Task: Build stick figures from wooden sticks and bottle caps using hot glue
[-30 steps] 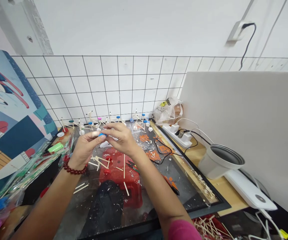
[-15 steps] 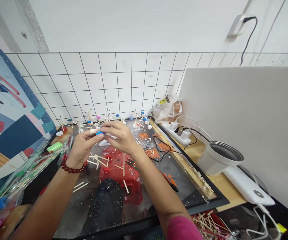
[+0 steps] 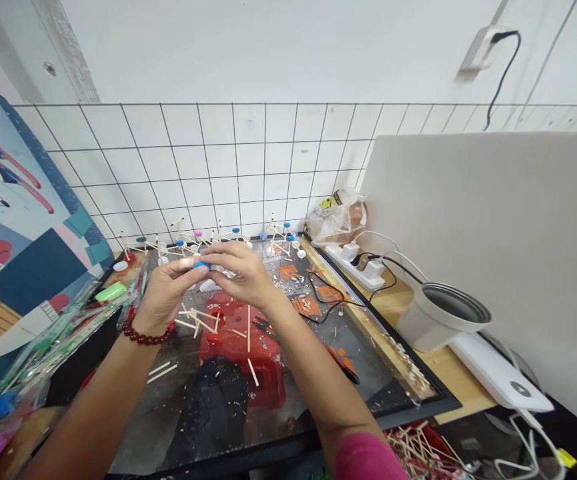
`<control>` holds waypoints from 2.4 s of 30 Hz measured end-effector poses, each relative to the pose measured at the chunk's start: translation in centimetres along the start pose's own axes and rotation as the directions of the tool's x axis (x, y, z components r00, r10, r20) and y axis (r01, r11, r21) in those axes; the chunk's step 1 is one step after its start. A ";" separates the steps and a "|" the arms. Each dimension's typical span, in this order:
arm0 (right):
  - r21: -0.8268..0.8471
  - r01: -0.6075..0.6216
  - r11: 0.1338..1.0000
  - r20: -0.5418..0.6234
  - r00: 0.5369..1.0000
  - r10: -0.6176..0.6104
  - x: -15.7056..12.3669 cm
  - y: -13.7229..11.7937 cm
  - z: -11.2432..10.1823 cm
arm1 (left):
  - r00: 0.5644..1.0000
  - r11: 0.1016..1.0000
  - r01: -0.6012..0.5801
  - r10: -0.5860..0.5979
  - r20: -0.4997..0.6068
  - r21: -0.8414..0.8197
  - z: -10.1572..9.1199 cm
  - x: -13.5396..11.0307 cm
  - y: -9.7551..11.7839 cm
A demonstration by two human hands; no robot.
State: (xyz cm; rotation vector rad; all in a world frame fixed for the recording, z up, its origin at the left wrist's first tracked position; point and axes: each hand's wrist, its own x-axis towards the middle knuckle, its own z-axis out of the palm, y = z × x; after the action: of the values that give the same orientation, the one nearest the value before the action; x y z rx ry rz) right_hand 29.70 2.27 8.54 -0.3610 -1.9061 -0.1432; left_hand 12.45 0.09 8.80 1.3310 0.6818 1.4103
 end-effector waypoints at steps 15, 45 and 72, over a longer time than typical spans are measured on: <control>0.011 -0.012 1.000 -0.007 1.000 0.012 0.0 -0.1 0.1 | 1.000 0.999 0.002 -0.001 -0.014 0.033 -0.2 0.0 0.0; 0.118 -0.096 0.988 -0.038 0.994 0.101 0.2 -0.1 -0.2 | 0.879 0.796 -0.454 0.474 0.053 0.400 -1.3 0.2 0.6; 0.074 -0.118 0.990 -0.032 0.992 0.121 0.3 -0.2 -0.4 | 0.877 0.808 -0.435 0.481 -0.019 0.397 -1.1 0.0 0.8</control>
State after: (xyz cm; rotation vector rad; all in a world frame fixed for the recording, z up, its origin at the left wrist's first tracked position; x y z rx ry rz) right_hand 29.92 2.05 9.02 -0.4199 -1.8437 -0.0013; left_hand 11.16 0.11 9.24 1.8212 0.7747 1.8211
